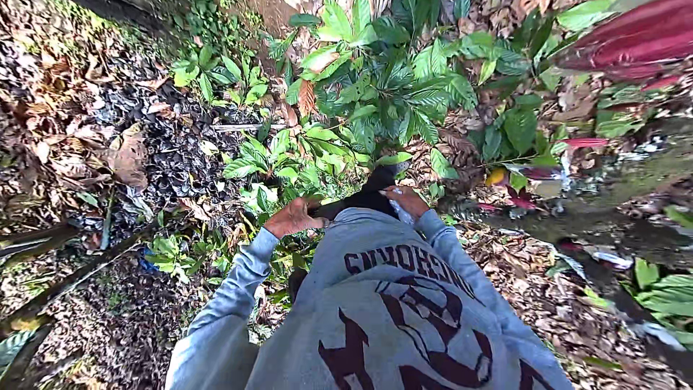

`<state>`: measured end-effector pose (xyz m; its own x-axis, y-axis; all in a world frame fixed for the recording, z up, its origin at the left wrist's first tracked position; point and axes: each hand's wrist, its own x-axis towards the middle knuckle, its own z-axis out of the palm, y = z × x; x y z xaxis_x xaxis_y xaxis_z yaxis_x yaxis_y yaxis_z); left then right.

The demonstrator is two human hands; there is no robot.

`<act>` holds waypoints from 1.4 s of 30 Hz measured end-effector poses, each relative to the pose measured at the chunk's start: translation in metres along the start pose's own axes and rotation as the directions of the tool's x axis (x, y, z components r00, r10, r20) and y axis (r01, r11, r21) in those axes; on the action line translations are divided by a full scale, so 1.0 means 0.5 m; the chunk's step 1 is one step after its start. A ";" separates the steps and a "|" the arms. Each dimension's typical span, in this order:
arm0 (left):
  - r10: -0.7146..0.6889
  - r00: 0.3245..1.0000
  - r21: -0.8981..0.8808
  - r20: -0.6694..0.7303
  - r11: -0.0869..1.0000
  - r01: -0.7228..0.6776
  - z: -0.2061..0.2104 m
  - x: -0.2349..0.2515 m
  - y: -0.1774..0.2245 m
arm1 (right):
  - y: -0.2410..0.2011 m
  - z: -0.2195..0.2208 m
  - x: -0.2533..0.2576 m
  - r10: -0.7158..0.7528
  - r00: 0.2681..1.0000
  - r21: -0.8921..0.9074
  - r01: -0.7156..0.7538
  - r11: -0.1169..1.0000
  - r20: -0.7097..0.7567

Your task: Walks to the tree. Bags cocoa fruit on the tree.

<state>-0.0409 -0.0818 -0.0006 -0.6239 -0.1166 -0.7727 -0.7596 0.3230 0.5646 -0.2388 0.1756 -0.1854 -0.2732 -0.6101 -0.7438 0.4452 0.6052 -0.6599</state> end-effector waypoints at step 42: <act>0.381 0.876 0.433 -0.295 0.871 -0.233 0.014 0.010 -0.070 | -0.145 -0.005 -0.048 -0.312 0.935 -0.250 0.346 0.904 0.167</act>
<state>-0.0160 -0.0871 -0.0261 -0.8904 -0.2566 -0.3759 -0.4365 0.7154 0.5456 -0.2664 0.1478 -0.1199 -0.2520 -0.8448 -0.4720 0.0943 0.4639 -0.8808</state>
